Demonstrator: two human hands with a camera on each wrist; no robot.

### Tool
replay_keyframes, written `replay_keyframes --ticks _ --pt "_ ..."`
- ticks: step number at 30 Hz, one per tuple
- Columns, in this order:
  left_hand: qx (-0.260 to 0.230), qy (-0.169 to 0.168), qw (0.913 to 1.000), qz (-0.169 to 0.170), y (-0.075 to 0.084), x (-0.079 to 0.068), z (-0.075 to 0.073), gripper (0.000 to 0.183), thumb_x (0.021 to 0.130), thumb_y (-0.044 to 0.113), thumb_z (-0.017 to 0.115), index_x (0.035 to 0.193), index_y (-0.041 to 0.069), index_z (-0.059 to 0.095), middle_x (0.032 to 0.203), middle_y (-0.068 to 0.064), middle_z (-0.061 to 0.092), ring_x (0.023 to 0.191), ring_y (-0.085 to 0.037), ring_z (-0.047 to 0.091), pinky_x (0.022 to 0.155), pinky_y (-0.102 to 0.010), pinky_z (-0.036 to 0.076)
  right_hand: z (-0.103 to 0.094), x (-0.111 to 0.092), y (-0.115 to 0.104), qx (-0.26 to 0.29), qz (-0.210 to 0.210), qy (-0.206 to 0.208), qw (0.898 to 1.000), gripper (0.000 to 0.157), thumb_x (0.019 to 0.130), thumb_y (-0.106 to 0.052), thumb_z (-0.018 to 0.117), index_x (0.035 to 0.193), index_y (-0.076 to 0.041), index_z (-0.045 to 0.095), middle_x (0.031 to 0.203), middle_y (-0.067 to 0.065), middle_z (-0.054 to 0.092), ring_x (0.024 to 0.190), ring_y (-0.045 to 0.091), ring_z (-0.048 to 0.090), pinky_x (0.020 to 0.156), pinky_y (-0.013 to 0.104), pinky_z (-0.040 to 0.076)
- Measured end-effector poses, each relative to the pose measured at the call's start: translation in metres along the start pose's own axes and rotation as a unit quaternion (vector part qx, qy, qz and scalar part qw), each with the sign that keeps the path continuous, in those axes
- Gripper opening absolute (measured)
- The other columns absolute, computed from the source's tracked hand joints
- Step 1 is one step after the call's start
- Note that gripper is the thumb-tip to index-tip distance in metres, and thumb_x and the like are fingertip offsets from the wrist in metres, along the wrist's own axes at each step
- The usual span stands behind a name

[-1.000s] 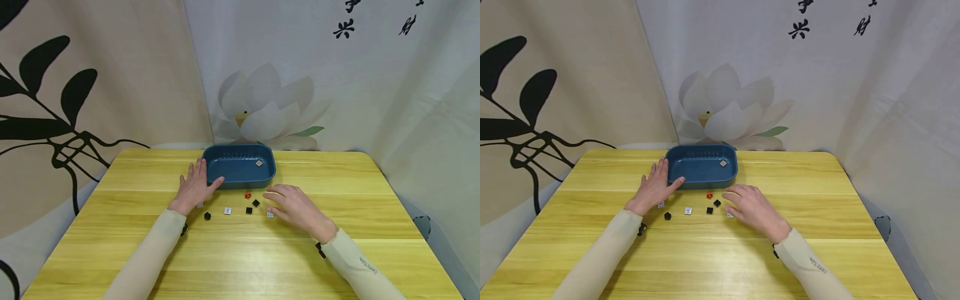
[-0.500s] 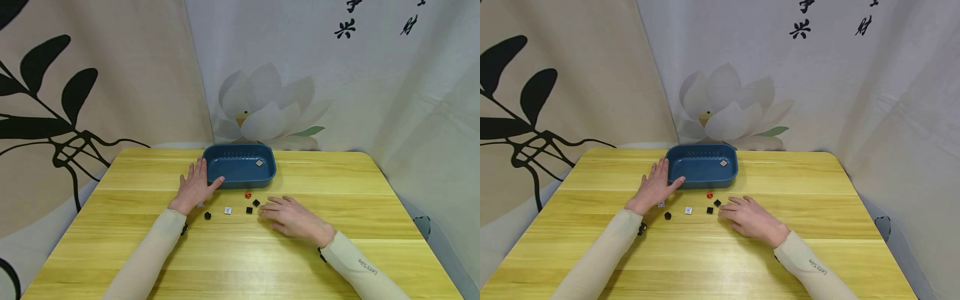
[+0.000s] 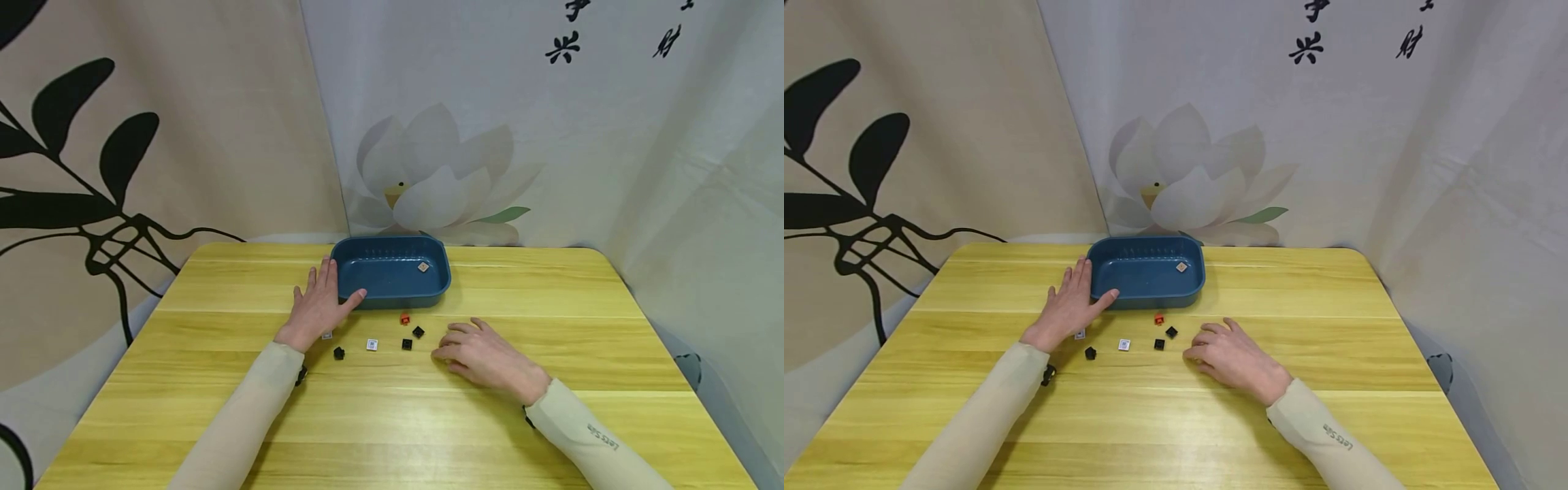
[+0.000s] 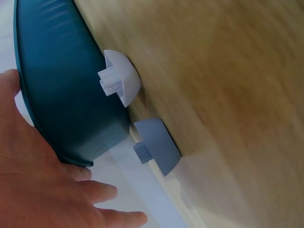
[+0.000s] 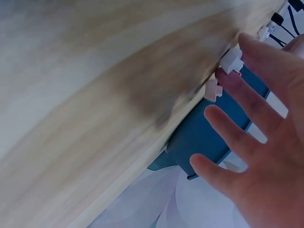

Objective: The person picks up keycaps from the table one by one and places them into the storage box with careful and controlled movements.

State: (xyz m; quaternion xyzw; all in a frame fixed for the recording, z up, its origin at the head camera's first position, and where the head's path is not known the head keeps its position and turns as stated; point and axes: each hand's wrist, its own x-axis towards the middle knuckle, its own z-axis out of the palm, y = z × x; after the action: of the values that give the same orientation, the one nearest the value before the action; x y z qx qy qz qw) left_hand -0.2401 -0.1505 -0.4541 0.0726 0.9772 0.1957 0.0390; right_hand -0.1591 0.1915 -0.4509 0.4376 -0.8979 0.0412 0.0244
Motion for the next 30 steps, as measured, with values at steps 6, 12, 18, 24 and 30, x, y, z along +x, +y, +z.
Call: replay_keyframes --ticks 6,12,18,24,30 --pt "0.003 -0.001 1.0000 -0.001 0.0003 -0.0008 -0.0001 0.112 0.095 0.083 0.033 0.165 0.003 -0.002 0.173 -0.013 -0.008 0.157 -0.044 0.001 0.116 -0.077 0.009 0.0053 0.0009 0.0001 -0.012 0.003 0.025 1.000 0.019 0.094 -0.020 0.078 0.113 -0.024 0.078 0.112 -0.004 0.072 0.115 0.026 0.062 0.103 0.065 0.044" --pt "0.003 0.002 1.0000 -0.001 0.0000 -0.0010 0.0010 0.112 0.095 0.083 0.033 0.165 0.003 -0.001 0.173 -0.015 -0.006 0.157 -0.044 0.000 0.116 -0.077 0.009 0.0060 0.0014 -0.0027 -0.015 0.012 0.024 1.000 0.014 0.095 -0.018 0.078 0.108 -0.023 0.078 0.111 -0.004 0.073 0.116 0.024 0.063 0.105 0.065 0.042" --pt "0.001 0.002 1.0000 0.000 -0.0004 -0.0005 0.0019 0.108 0.098 0.077 0.039 0.165 0.002 -0.001 0.173 -0.015 -0.006 0.157 -0.044 -0.001 0.115 -0.077 0.009 0.0063 0.0000 -0.0026 -0.007 0.012 0.041 0.999 0.013 0.095 -0.018 0.077 0.108 -0.021 0.078 0.111 -0.002 0.073 0.114 0.025 0.063 0.105 0.064 0.043" --pt "0.003 0.001 1.0000 0.000 0.0012 -0.0007 0.0001 0.111 0.096 0.082 0.034 0.165 0.002 -0.001 0.173 -0.015 -0.006 0.157 -0.044 0.000 0.116 -0.077 0.009 0.0056 -0.0012 0.0011 0.011 0.016 0.094 0.995 0.015 0.094 -0.017 0.078 0.109 -0.016 0.078 0.107 0.000 0.070 0.108 0.025 0.064 0.104 0.061 0.046" --pt "0.000 0.002 1.0000 0.000 0.0011 -0.0006 0.0001 0.110 0.097 0.080 0.036 0.165 0.002 0.000 0.173 -0.014 -0.006 0.157 -0.045 0.002 0.115 -0.077 0.008 -0.0002 0.0013 0.0054 0.020 0.026 0.151 0.988 0.019 0.093 -0.014 0.079 0.112 -0.012 0.078 0.107 0.002 0.071 0.108 0.025 0.066 0.104 0.060 0.047"
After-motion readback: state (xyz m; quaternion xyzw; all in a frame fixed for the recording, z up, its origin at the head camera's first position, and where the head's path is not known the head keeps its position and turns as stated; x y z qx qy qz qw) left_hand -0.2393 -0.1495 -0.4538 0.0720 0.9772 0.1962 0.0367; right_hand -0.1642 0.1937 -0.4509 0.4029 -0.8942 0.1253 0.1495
